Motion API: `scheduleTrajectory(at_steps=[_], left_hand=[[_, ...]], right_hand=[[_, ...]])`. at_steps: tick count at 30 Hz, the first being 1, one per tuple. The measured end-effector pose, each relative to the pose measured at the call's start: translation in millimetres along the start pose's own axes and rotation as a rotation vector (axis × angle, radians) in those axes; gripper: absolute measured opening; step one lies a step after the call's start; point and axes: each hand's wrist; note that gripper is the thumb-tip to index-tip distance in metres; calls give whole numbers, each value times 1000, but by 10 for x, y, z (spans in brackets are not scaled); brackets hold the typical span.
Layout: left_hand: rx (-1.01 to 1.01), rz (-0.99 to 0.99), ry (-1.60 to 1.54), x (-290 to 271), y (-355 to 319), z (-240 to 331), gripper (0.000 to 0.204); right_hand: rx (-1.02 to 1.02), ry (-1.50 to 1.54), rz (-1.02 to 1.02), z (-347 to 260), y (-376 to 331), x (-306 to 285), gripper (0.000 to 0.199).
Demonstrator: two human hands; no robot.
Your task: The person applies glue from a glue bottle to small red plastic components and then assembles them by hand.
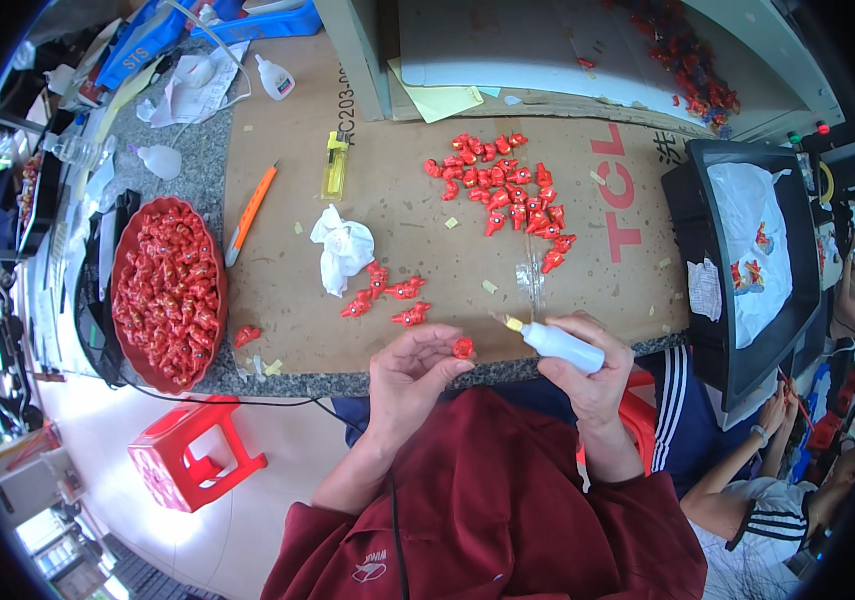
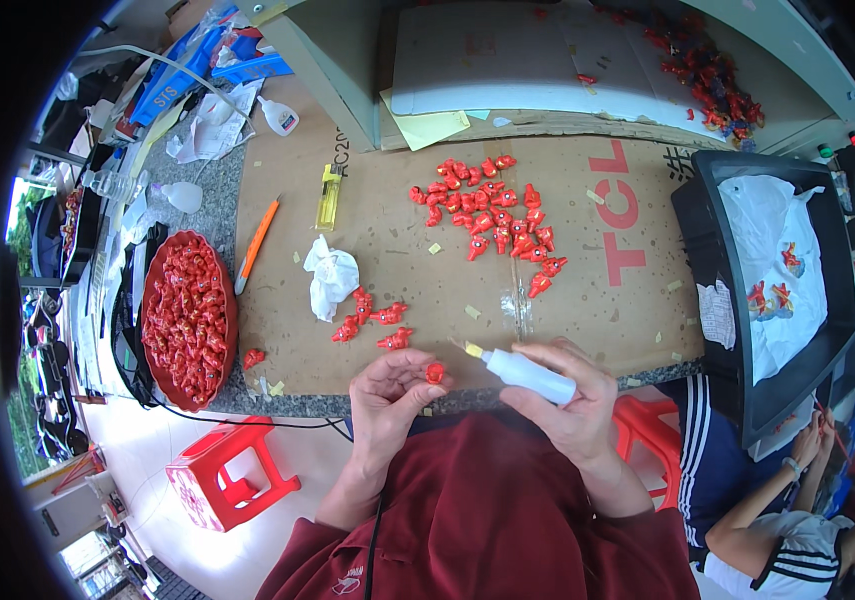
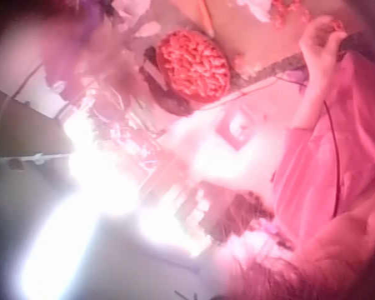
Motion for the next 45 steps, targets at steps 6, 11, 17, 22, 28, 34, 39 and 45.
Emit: scheduleTrajectory(at_steps=[6, 11, 17, 22, 28, 34, 39, 45], left_hand=[[-4, 28, 5, -69, -62, -19, 26], [14, 52, 8, -53, -82, 25, 25], [3, 64, -16, -116, -74, -7, 24], [-15, 23, -23, -81, -76, 5, 23], [-53, 17, -9, -55, -78, 25, 22], [7, -25, 12, -40, -78, 4, 23], [43, -57, 177, 33, -72, -26, 24], [165, -99, 466, 192, -41, -32, 23]], right_hand=[[23, 158, 48, 106, 420, 384, 33], [-113, -233, -76, 155, 635, 633, 30], [-73, -224, -137, -7, 660, 488, 28], [-180, -467, -170, 0, 1206, 344, 23], [-748, -926, -410, 181, 1657, 487, 19], [-480, -664, -339, -150, 1219, 265, 15], [177, -4, -318, -34, 471, 27, 19], [405, 467, -275, 8, 112, 9, 16]])
Point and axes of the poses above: each hand's wrist, its own y-axis towards the middle knuckle, its own x-axis out of the palm, z = x × y, and after that the axes turned 1 degree about -x, right-handed
